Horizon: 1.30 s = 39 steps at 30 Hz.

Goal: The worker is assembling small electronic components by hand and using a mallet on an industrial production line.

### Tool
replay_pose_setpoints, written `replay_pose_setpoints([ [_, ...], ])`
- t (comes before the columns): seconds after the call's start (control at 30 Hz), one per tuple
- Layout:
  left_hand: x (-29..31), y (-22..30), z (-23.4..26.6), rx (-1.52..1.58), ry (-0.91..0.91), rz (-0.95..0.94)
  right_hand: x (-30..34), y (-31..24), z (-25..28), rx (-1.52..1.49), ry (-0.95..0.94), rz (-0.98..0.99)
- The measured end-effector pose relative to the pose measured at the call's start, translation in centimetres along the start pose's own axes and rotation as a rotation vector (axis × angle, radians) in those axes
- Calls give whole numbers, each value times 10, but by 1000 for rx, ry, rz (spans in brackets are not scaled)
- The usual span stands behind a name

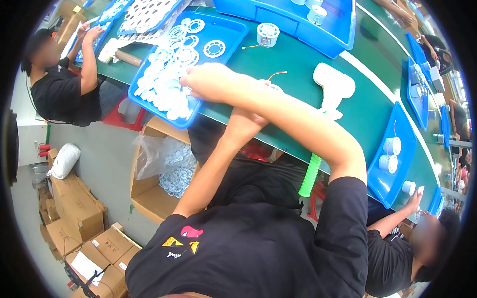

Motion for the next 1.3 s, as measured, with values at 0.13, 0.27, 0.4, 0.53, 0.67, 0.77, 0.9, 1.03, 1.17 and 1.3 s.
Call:
replay_pose_setpoints([
  [0.13,-4,22,2,-213,57,-94,-14,-7,-13,141,37,41],
  [0.27,-5,9,0,-87,28,-62,-23,4,-17,204,-24,-49],
  [0.4,-4,7,2,-98,75,-41,27,24,36,-66,342,-57],
  [0.53,-7,14,4,-182,129,-31,109,37,95,-315,289,-302],
  [0.67,-6,9,5,-180,118,-17,173,53,76,-611,59,-714],
  [0.77,-7,11,3,-166,118,-29,190,60,58,-604,184,-612],
  [0.9,-8,12,1,-162,124,-32,192,58,51,-623,245,-627],
  [1.03,-8,13,1,-164,124,-32,195,68,41,-718,267,-592],
  [1.17,-5,11,4,-175,116,-15,179,63,49,-500,308,-639],
  [1.3,-7,16,9,-216,128,-70,93,40,73,-155,490,-368],
])
Point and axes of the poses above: each hand's wrist, its own x-axis away from the middle knuckle, its own z-axis out of the back of the hand, y = z × x, the point moved 6 cm from there along -x, towards the middle knuckle, and after that the axes turned 5 degrees about x, right-handed, at the moved point
